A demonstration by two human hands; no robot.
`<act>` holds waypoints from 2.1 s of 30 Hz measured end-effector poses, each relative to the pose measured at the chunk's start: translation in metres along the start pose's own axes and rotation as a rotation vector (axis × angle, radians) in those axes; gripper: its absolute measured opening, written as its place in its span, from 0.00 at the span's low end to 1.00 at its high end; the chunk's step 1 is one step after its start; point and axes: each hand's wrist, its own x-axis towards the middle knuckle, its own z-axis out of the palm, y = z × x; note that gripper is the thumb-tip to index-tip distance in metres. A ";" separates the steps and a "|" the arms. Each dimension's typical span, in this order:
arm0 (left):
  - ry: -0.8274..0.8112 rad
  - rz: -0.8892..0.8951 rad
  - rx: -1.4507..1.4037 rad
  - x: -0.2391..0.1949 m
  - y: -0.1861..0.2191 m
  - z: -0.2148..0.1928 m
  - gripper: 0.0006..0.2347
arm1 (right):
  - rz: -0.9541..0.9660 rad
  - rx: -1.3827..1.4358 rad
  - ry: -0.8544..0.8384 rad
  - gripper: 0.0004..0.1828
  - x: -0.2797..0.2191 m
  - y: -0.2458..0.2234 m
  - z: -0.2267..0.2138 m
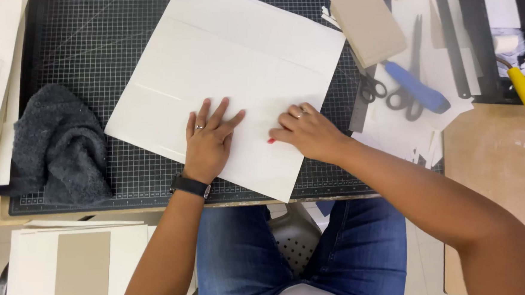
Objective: The person assembles a paper craft by applying glue to small beige paper pieces with a roller, then placing them onto a larger white sheet. They smooth the pieces with a red tool and repeat the process for additional pieces.
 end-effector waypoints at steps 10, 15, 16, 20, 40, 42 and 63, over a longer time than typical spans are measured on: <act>0.037 0.016 0.001 0.000 -0.002 0.006 0.21 | 0.683 -0.179 -0.167 0.14 -0.005 -0.025 0.008; 0.036 0.019 -0.012 -0.003 0.002 0.006 0.21 | 0.547 -0.170 -0.075 0.13 -0.011 -0.029 -0.008; 0.029 0.027 -0.010 0.000 0.001 0.007 0.21 | 0.558 -0.169 -0.078 0.13 -0.008 0.001 0.007; 0.123 0.080 0.017 -0.002 -0.004 0.013 0.22 | 0.783 -0.254 -0.102 0.13 0.013 0.051 0.024; 0.216 -0.603 0.066 0.140 -0.118 -0.038 0.46 | 1.215 0.331 0.064 0.27 -0.133 0.023 -0.092; 0.101 -0.590 0.020 0.130 -0.102 -0.050 0.50 | 1.401 0.192 -0.147 0.35 -0.137 0.017 -0.094; 0.518 -0.751 -0.666 -0.195 -0.036 -0.046 0.32 | 0.466 0.258 0.239 0.24 -0.118 -0.133 -0.060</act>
